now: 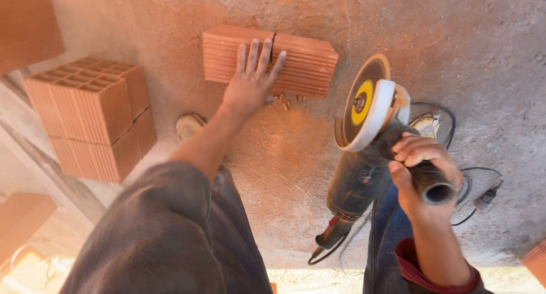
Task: Cutting clay bricks into smaller pieces using an electric angle grinder.
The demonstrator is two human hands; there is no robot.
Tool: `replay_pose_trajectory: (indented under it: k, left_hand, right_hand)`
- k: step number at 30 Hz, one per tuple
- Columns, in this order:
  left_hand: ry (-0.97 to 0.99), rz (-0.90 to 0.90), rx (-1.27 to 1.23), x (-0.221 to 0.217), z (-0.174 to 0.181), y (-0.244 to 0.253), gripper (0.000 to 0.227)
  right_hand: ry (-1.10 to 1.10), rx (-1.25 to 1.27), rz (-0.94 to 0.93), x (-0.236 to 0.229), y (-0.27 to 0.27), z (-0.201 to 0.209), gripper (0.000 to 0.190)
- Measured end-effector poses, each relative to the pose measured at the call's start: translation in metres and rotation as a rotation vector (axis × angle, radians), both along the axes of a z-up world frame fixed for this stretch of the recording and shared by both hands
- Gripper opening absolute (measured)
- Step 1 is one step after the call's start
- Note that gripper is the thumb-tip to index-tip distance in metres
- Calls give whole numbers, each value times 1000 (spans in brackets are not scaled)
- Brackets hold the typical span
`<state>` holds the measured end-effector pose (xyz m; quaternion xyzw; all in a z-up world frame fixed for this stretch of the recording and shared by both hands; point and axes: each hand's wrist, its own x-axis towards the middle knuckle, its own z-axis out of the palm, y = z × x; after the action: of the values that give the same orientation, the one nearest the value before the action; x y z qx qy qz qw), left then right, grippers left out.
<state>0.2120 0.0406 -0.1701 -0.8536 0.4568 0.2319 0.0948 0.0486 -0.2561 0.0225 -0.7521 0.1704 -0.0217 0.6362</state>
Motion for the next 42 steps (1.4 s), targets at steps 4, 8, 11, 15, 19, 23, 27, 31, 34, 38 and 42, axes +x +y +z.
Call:
replay_pose_trajectory:
  k: [4, 8, 11, 15, 19, 23, 27, 31, 34, 38, 42]
  left_hand:
    - [580, 699, -11, -156, 36, 38, 107]
    - [1744, 1422, -123, -323, 98, 39, 97]
    - [1771, 1775, -408, -323, 157, -6, 74]
    - [1717, 1995, -715, -366, 140, -17, 47]
    - [1626, 2007, -617, -355, 155, -12, 26]
    - [1407, 1981, -427, -315, 184, -2, 31]
    - [1360, 1928, -309, -304, 184, 4, 37]
    - [1377, 1895, -251, -298, 182, 6, 40]
    - [1360, 1871, -222, -292, 181, 8, 42]
    - [1371, 1851, -137, -272, 185, 7, 43]
    - [1374, 1853, -108, -273, 182, -1, 45]
  right_hand:
    - [-18, 63, 11, 14, 34, -10, 26]
    - [100, 229, -39, 22, 59, -17, 31]
    - [115, 323, -37, 29, 79, -23, 32]
    - [143, 441, -38, 35, 96, -48, 30]
    - [243, 558, -76, 38, 105, -66, 27]
    - [270, 588, -114, 40, 109, -84, 26]
    - [287, 574, -128, 46, 109, -93, 26]
    - [305, 597, -168, 50, 109, -98, 26]
    - [306, 589, -183, 56, 108, -100, 25]
    - [284, 587, -185, 61, 102, -104, 25]
    - [298, 582, -147, 69, 97, -108, 23]
